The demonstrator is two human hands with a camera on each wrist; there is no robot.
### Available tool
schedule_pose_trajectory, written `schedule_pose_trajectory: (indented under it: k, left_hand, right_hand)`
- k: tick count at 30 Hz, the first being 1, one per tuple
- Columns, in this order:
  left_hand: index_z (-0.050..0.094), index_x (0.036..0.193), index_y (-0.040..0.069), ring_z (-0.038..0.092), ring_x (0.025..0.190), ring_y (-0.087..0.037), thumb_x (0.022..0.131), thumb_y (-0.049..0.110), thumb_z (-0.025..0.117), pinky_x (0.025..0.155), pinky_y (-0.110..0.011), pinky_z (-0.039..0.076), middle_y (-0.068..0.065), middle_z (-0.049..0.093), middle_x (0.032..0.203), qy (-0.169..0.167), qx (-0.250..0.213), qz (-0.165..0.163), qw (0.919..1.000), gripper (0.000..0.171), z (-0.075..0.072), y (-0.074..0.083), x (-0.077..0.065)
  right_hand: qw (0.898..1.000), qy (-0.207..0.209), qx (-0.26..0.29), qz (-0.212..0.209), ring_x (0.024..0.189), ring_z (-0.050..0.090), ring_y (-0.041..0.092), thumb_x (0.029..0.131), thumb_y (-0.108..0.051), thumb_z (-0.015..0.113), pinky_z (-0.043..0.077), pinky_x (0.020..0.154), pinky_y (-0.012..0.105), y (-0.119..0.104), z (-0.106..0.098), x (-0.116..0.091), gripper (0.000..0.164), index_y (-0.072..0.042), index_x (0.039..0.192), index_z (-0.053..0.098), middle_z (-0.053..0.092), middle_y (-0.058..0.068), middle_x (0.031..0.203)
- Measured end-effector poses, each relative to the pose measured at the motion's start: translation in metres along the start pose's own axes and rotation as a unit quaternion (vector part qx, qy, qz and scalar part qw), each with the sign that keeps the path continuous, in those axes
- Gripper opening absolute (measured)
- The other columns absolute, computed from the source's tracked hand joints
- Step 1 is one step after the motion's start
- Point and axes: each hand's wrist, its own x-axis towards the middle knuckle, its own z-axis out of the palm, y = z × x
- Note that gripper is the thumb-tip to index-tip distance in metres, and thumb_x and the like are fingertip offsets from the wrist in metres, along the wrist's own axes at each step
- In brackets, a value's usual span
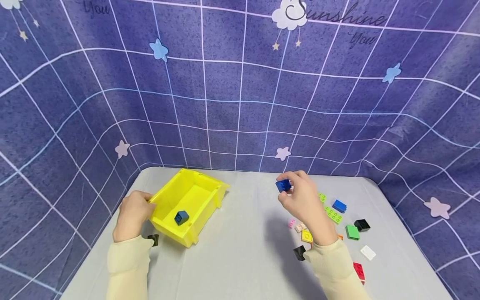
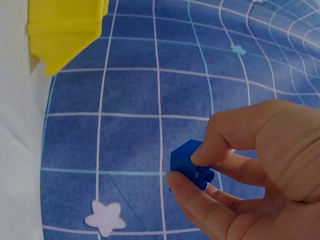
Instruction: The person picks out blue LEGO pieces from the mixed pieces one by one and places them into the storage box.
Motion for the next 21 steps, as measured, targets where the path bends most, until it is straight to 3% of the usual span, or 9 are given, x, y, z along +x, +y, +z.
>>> schedule_pose_trajectory:
  k: [15,21]
  left_hand:
    - [0.067,0.117,-0.011,0.056,0.078,-0.029,0.080,0.002,0.057,0.064,-0.041,0.047,-0.026,0.067,0.103,-0.005,-0.002,-0.002,1.0000,0.040,-0.001,0.001,-0.001]
    - [0.066,0.118,-0.011,0.056,0.077,-0.029,0.080,0.003,0.057,0.064,-0.041,0.047,-0.025,0.067,0.103,-0.011,-0.003,-0.011,0.9999,0.041,-0.002,0.002,-0.001]
  right_hand:
    - [0.999,-0.018,0.034,-0.030,0.076,0.062,0.017,0.071,-0.003,0.065,0.052,0.069,0.033,-0.031,0.019,0.018,0.036,-0.014,0.105,0.071,0.057,0.007,0.105]
    - [0.998,-0.016,0.038,-0.055,0.073,0.058,0.016,0.070,-0.002,0.065,0.049,0.068,0.034,-0.048,0.029,0.025,0.038,-0.014,0.104,0.072,0.059,0.008,0.105]
